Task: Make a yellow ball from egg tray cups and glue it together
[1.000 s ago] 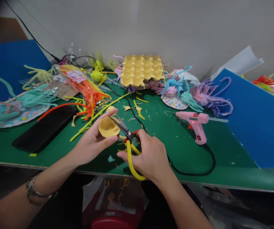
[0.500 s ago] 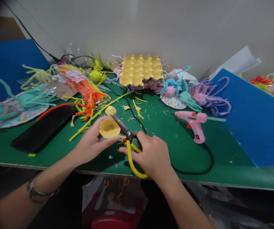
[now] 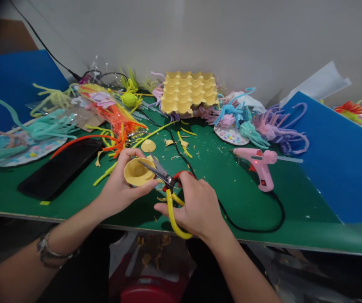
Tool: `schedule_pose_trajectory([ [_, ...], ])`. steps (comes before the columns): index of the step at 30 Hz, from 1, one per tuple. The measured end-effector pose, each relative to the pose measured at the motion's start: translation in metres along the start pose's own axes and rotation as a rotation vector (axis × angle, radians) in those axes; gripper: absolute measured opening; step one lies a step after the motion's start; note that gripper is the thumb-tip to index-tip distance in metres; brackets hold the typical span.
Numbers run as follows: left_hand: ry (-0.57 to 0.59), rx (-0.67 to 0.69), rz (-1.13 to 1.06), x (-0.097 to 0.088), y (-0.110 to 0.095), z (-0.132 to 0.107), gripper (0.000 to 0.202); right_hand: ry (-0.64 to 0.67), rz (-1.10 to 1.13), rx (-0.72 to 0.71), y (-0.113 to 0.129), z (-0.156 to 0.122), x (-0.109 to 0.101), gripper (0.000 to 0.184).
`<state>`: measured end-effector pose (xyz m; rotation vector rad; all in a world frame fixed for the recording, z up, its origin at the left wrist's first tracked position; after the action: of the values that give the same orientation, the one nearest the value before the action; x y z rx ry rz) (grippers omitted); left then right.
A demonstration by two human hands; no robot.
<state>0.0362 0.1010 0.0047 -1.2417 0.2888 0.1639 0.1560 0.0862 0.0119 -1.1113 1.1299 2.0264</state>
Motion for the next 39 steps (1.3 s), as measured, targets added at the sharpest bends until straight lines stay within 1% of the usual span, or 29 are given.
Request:
schedule_pose_trajectory([
  [6, -0.03, 0.049, 0.067, -0.001, -0.004, -0.001, 0.04, -0.016, 0.03, -0.059, 0.005, -0.003, 0.002, 0.049],
  [11, -0.055, 0.075, 0.081, -0.002, -0.006, -0.002, 0.041, -0.053, 0.037, -0.08, 0.009, -0.003, -0.003, 0.051],
  [18, -0.043, 0.078, 0.087, 0.0, -0.008, -0.003, 0.05, -0.086, 0.049, -0.114, 0.013, -0.003, -0.009, 0.049],
  [22, -0.037, 0.084, 0.098, 0.0, -0.009, -0.002, 0.053, -0.082, 0.102, -0.079, 0.01, -0.003, -0.009, 0.049],
  [26, -0.01, 0.083, 0.096, 0.002, -0.01, -0.002, 0.059, -0.073, 0.203, -0.027, 0.005, -0.002, -0.007, 0.051],
  [31, -0.02, 0.076, 0.121, 0.001, -0.006, -0.002, 0.061, -0.121, 0.302, 0.039, -0.004, 0.0, -0.012, 0.048],
  [32, -0.023, 0.077, 0.115, 0.0, -0.005, -0.002, 0.061, -0.117, 0.304, 0.049, -0.005, 0.0, -0.012, 0.048],
  [34, -0.023, 0.079, 0.09, 0.001, -0.004, -0.002, 0.06, -0.07, 0.292, 0.063, -0.006, 0.001, -0.008, 0.048],
  [36, -0.02, 0.079, 0.069, 0.001, -0.003, -0.002, 0.059, -0.025, 0.234, 0.067, -0.006, 0.001, -0.004, 0.047],
  [39, 0.007, 0.058, 0.046, 0.004, -0.002, -0.002, 0.06, -0.007, 0.117, 0.058, -0.005, 0.001, 0.001, 0.045],
])
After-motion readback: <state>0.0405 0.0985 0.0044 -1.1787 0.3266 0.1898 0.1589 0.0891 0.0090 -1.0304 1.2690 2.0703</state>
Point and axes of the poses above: each hand's wrist, its own z-axis towards the middle knuckle, its own x-axis out of the palm, y = z × x, the point moved 10 cm from there along z, towards the middle knuckle, and after that the axes turned 13 degrees about z, right-handed, at the moved point
